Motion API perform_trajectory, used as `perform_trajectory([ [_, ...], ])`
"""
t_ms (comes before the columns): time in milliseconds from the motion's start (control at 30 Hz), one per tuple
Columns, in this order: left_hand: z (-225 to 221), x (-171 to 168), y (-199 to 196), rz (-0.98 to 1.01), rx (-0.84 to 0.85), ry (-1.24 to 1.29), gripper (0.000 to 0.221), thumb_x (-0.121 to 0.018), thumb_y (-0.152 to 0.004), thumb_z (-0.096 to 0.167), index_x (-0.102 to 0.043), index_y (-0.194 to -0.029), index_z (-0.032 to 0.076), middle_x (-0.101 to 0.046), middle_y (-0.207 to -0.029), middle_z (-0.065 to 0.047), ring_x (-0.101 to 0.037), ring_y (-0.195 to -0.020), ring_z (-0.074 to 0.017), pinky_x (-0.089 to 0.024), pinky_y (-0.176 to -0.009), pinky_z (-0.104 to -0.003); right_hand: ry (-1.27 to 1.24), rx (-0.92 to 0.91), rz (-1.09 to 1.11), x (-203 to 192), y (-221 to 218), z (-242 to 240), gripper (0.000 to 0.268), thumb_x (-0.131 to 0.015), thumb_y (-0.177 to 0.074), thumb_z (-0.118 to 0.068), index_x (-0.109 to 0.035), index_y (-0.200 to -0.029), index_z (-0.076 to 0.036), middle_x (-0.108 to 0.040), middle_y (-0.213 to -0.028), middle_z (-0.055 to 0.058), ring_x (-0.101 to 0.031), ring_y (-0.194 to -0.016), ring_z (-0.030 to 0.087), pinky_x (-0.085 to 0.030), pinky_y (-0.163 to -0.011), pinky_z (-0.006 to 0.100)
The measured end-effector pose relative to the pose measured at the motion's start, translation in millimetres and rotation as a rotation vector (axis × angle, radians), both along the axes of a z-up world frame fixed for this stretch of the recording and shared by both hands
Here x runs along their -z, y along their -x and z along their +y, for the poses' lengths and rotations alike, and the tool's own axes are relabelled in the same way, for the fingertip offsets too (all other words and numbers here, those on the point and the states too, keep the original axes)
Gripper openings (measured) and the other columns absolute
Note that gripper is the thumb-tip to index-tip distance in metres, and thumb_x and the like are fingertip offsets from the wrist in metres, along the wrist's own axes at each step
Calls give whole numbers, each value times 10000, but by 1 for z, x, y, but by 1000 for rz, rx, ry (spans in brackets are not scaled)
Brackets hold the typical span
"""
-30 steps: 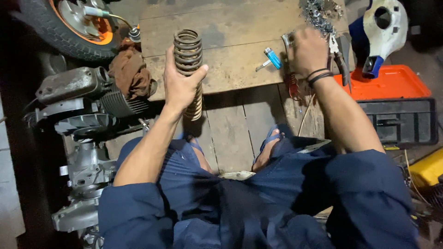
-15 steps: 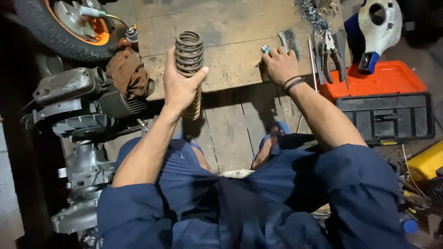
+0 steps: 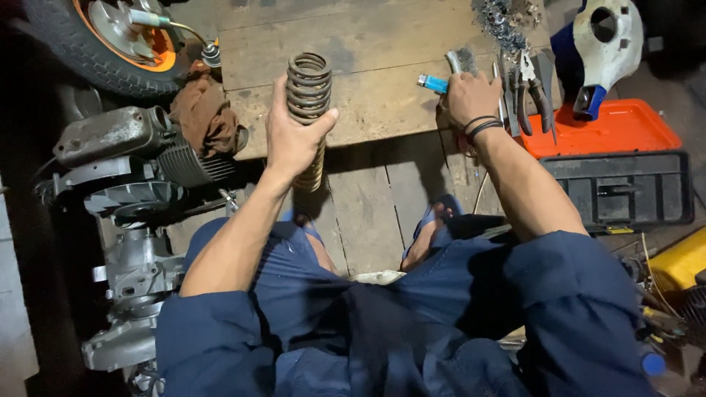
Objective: Cleaning a motorcycle suspension spring using a wire brush and a cloth
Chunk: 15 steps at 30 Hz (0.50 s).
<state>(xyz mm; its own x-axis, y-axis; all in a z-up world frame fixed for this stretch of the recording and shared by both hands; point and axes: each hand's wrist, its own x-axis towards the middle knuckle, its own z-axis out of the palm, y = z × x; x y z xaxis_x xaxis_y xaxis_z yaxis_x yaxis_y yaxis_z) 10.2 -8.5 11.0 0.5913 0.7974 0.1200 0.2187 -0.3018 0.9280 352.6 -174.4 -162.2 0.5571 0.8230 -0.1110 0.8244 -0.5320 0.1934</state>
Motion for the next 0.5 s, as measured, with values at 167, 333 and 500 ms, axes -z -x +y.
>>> perform_trajectory([
  [167, -1, -4, 2, 40, 8, 30, 637, -835, -792, 317, -496, -1314, 180, -737, -1107, -33, -719, -960, -200, -590, -855, -389, 1, 17, -29, 4, -5, 0, 289, -424, -959, -99, -701, -1037, -123, -765, -1007, 85, -658, -1018, 368, -401, -817, 573],
  [333, 1, -1, 2, -2, 56, 18, 618, -837, -806, 279, -486, -1301, 165, -716, -1139, -57, -704, -994, -218, -590, -878, -405, 31, -29, -45, -13, 8, 7, 409, -382, -1015, -137, -621, -1347, -136, -782, -1083, 95, -679, -1073, 367, -433, -857, 569],
  [500, -1, 1, 2, -29, 56, 64, 636, -857, -781, 298, -514, -1299, 161, -740, -1120, -48, -725, -969, -187, -599, -877, -360, 43, -73, 46, -62, 40, 18, 487, -452, -1110, -526, -628, -1299, -113, -734, -1193, 146, -660, -1106, 352, -500, -887, 545],
])
